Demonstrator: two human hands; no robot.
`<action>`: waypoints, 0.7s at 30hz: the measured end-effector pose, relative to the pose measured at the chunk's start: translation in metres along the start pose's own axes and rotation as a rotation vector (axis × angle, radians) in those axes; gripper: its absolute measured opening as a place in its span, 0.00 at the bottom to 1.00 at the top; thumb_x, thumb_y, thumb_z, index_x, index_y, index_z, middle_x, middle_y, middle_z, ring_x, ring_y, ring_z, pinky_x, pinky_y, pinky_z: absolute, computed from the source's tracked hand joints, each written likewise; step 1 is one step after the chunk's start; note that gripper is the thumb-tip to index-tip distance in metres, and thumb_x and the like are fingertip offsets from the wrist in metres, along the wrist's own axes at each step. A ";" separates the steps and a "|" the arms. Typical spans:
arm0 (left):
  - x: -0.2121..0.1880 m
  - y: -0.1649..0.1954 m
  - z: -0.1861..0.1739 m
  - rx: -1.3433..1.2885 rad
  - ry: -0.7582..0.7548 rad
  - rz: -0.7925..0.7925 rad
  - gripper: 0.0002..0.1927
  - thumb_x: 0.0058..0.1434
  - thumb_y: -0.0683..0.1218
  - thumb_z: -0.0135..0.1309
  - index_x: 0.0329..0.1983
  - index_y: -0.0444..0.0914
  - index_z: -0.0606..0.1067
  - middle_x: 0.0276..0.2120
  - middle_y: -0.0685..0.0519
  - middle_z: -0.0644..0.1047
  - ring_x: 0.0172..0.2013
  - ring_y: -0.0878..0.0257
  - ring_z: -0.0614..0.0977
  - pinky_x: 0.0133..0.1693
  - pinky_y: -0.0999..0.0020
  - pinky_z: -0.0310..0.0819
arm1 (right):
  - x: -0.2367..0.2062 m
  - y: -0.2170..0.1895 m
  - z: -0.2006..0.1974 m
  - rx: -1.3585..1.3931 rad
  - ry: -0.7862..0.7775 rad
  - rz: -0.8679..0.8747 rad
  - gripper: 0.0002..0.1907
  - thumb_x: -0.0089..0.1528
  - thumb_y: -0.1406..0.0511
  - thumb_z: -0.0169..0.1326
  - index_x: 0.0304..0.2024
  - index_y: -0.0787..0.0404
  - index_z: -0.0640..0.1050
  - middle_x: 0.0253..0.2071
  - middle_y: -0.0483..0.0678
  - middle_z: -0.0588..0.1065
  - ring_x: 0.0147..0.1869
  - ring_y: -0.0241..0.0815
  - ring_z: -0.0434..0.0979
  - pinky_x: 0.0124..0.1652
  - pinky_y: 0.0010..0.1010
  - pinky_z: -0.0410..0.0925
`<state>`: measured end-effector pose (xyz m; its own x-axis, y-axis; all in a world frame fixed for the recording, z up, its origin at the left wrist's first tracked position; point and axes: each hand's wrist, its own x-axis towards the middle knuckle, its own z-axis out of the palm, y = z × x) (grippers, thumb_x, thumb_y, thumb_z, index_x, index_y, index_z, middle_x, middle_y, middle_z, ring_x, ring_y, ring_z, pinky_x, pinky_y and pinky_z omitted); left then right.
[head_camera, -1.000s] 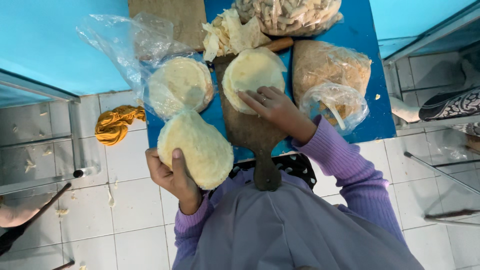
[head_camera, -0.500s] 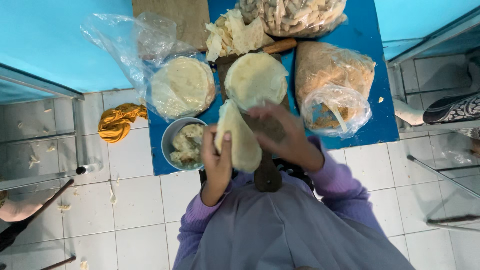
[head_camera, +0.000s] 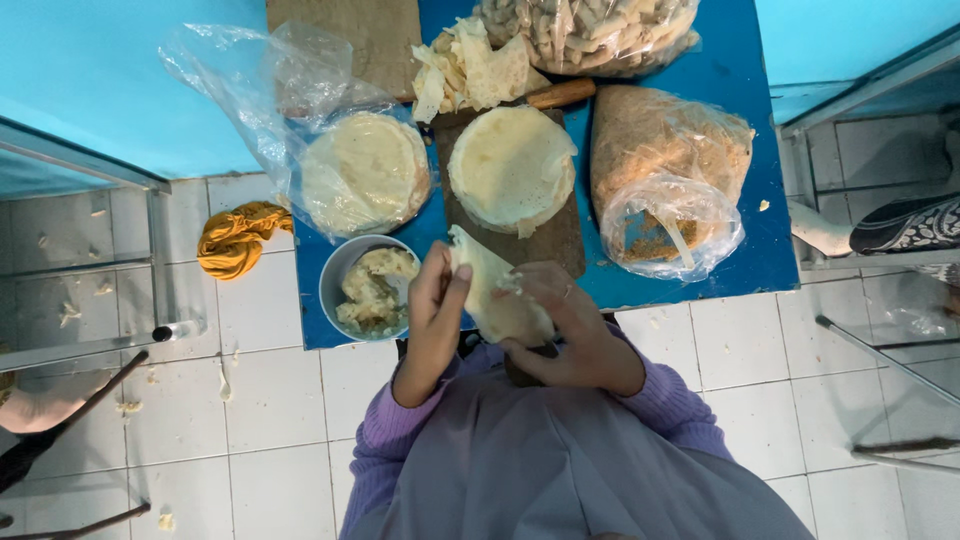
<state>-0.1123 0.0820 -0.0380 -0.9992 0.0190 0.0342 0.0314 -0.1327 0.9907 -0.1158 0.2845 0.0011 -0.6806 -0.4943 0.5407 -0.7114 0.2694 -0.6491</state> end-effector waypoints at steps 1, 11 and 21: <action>-0.004 0.006 0.001 0.114 0.011 -0.017 0.04 0.74 0.41 0.51 0.43 0.35 0.70 0.31 0.54 0.71 0.32 0.68 0.71 0.35 0.70 0.65 | -0.001 0.000 -0.002 0.046 0.020 0.007 0.45 0.54 0.66 0.71 0.68 0.60 0.61 0.61 0.56 0.72 0.63 0.59 0.76 0.60 0.46 0.70; 0.007 0.028 0.029 0.483 -0.142 0.587 0.14 0.49 0.37 0.59 0.40 0.34 0.73 0.42 0.41 0.74 0.43 0.43 0.78 0.44 0.57 0.74 | -0.020 0.019 0.011 0.490 0.260 0.486 0.37 0.61 0.75 0.64 0.70 0.64 0.64 0.54 0.52 0.74 0.59 0.42 0.77 0.59 0.37 0.74; 0.024 -0.005 0.025 0.213 -0.187 0.314 0.03 0.65 0.37 0.52 0.39 0.31 0.73 0.33 0.44 0.76 0.34 0.53 0.82 0.37 0.63 0.73 | -0.018 0.043 0.005 0.596 0.166 0.369 0.41 0.59 0.74 0.65 0.70 0.61 0.61 0.56 0.52 0.72 0.58 0.41 0.77 0.57 0.35 0.74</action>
<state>-0.1355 0.1084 -0.0389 -0.9193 0.1926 0.3431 0.3578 0.0467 0.9326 -0.1334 0.3012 -0.0394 -0.9098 -0.3127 0.2729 -0.2453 -0.1255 -0.9613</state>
